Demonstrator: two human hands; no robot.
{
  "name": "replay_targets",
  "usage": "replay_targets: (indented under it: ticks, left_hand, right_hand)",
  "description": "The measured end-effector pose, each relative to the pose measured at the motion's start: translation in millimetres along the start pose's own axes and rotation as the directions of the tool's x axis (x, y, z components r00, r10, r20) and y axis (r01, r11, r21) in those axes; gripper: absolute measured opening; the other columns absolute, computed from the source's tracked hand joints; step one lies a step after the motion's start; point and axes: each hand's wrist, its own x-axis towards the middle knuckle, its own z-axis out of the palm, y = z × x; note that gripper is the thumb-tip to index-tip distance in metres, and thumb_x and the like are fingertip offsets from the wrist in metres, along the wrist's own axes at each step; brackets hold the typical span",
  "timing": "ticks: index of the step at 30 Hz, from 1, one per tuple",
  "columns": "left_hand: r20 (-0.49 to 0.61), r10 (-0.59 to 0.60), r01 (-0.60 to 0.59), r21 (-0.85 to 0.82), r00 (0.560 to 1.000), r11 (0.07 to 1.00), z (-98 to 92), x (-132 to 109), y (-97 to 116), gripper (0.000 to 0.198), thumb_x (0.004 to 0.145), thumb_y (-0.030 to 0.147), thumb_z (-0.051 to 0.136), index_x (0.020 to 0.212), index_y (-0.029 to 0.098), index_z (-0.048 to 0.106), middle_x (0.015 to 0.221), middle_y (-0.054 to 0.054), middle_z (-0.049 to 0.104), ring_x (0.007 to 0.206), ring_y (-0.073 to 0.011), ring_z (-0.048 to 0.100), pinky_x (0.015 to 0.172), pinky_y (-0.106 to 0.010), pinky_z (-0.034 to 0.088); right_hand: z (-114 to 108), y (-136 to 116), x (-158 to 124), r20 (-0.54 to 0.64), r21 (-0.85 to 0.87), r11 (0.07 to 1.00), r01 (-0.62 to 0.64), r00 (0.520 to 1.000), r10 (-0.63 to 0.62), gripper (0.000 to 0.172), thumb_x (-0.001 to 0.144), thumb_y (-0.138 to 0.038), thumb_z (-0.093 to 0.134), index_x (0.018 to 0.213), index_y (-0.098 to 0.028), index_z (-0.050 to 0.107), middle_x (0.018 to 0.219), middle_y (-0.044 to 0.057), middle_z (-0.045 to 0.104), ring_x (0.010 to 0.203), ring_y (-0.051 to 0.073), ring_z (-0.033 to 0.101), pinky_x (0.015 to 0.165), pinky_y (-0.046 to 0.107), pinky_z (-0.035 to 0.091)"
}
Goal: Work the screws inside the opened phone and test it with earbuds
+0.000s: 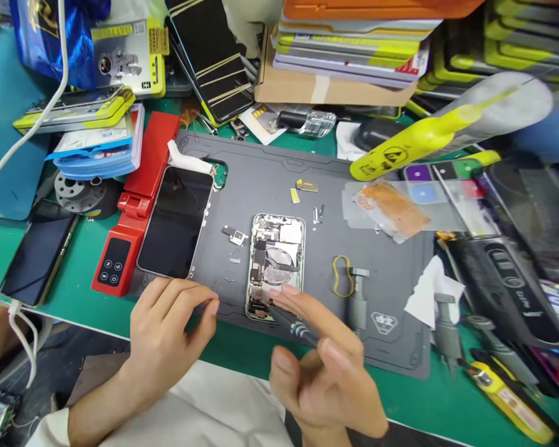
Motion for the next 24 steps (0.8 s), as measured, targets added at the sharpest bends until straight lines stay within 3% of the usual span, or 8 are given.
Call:
replay_targets:
  ticks: [5,11,15,20,24]
  left_hand:
    - [0.000,0.053,-0.053,-0.011,0.999,0.999,0.8,4,8,0.012,0.105,0.011,0.065,0.104,0.023,0.064,0.090,0.002,0.078,0.082,-0.0145,0.066,0.077,-0.031,0.051]
    - [0.034,0.107,-0.109,0.036,0.994,0.993,5.7,5,10,0.011,0.103,0.017,0.072,0.112,0.022,0.068,0.097,0.000,0.078,0.085,-0.0159,0.065,0.078,-0.032,0.051]
    - [0.035,0.161,-0.163,0.076,0.986,0.984,9.6,6,10,0.012,0.103,0.018,0.073,0.113,0.022,0.067,0.101,-0.001,0.079,0.087,-0.0154,0.066,0.079,-0.032,0.052]
    - [0.049,0.193,-0.196,0.086,0.980,0.977,17.7,8,15,0.013,0.103,0.018,0.074,0.113,0.022,0.068,0.102,0.000,0.080,0.085,-0.0151,0.066,0.079,-0.032,0.051]
    - [0.069,0.215,-0.220,0.082,0.974,0.972,22.1,10,17,0.019,0.103,0.023,0.077,0.119,0.021,0.068,0.104,0.000,0.079,0.084,-0.0155,0.063,0.077,-0.034,0.050]
  right_hand:
    - [-1,0,-2,-0.023,0.012,1.000,-0.011,1.000,0.012,0.042,0.098,-0.001,0.060,0.136,-0.019,0.055,0.141,0.016,0.065,0.125,0.026,0.075,0.087,0.041,0.073]
    - [-1,-2,0,-0.021,0.040,0.998,-0.040,0.999,0.041,0.080,0.095,0.007,0.057,0.167,-0.024,0.041,0.145,0.017,0.062,0.128,0.026,0.074,0.090,0.042,0.073]
    - [0,-2,1,-0.050,0.014,1.000,-0.019,0.999,0.019,0.093,0.088,0.012,0.062,0.171,-0.024,0.039,0.145,0.016,0.061,0.126,0.025,0.074,0.090,0.039,0.073]
    - [1,1,1,-0.110,0.010,1.000,-0.007,0.994,0.008,0.085,0.092,0.009,0.057,0.170,-0.018,0.041,0.141,0.017,0.062,0.122,0.025,0.076,0.092,0.042,0.073]
    - [3,2,1,-0.103,-0.028,0.999,-0.024,0.995,0.021,0.092,0.089,0.009,0.066,0.172,-0.021,0.039,0.139,0.016,0.063,0.118,0.023,0.076,0.091,0.039,0.072]
